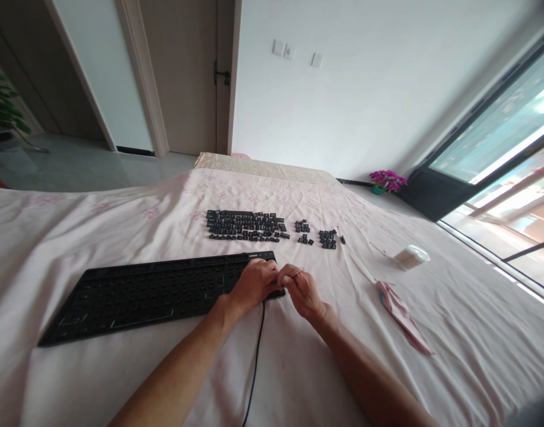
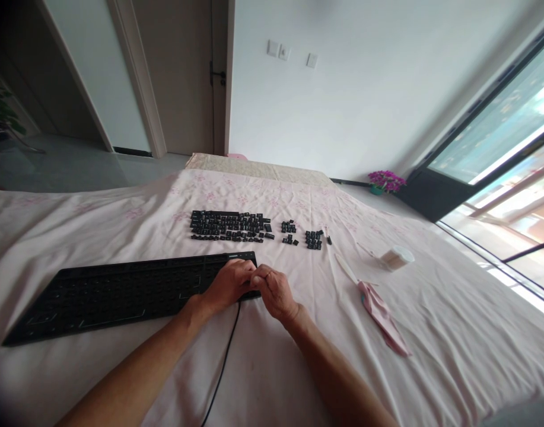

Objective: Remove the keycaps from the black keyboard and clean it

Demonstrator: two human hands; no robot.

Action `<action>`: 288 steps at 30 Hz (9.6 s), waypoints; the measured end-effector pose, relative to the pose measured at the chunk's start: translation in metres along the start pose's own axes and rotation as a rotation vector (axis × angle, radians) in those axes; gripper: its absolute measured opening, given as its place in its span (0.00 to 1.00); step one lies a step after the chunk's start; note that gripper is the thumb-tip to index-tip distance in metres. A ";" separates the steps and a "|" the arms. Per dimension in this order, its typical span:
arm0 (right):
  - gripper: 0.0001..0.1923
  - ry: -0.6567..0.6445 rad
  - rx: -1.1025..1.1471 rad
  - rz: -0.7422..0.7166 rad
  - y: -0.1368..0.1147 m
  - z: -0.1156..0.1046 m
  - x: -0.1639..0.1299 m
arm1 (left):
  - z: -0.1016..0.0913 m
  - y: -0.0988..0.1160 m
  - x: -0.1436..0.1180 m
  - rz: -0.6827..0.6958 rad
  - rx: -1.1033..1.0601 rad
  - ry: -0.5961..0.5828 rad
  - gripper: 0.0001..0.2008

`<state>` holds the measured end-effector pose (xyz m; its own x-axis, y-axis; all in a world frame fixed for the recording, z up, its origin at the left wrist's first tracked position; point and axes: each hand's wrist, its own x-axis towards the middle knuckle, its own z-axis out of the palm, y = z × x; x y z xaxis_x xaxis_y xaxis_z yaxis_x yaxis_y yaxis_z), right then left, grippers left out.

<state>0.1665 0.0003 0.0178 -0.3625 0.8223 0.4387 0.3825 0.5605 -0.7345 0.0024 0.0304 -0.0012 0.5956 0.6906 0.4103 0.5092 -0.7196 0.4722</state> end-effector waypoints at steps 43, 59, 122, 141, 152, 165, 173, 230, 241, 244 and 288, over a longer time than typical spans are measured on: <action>0.07 0.067 -0.198 0.470 0.008 0.004 0.003 | 0.002 -0.011 -0.003 -0.389 -0.761 0.339 0.13; 0.15 0.469 -0.611 0.682 0.101 -0.136 -0.009 | 0.003 -0.010 -0.003 -0.327 -0.553 0.230 0.11; 0.10 0.026 0.181 0.535 -0.033 0.013 0.012 | -0.043 -0.011 -0.039 -0.398 -0.426 0.270 0.10; 0.09 0.034 -0.525 0.103 -0.041 0.038 0.013 | -0.041 -0.013 -0.042 -0.292 -0.317 0.198 0.11; 0.07 0.085 -0.589 0.045 -0.032 0.046 0.005 | -0.040 -0.014 -0.044 -0.276 -0.299 0.198 0.11; 0.09 0.100 -0.529 0.072 -0.027 0.047 0.006 | -0.038 -0.017 -0.045 -0.263 -0.269 0.200 0.11; 0.11 0.010 -0.377 0.136 -0.041 0.034 -0.005 | -0.038 -0.017 -0.046 -0.173 -0.200 0.110 0.09; 0.14 0.100 -0.696 -0.159 -0.035 0.034 0.002 | -0.016 0.007 -0.043 -0.422 -0.162 0.223 0.15; 0.07 -0.028 -0.600 0.128 -0.028 0.014 0.005 | -0.013 0.003 -0.048 -0.371 -0.287 0.312 0.20; 0.05 -0.072 -0.553 0.142 -0.027 0.016 0.004 | -0.009 0.000 -0.049 -0.357 -0.281 0.306 0.18; 0.33 0.314 -0.411 0.577 0.050 -0.116 0.002 | -0.016 0.004 -0.045 -0.274 -0.218 0.255 0.09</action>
<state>0.2835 0.0414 0.0416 0.2243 0.9503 0.2159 0.7443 -0.0240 -0.6674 -0.0325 -0.0023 -0.0058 0.2697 0.8695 0.4138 0.4676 -0.4940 0.7330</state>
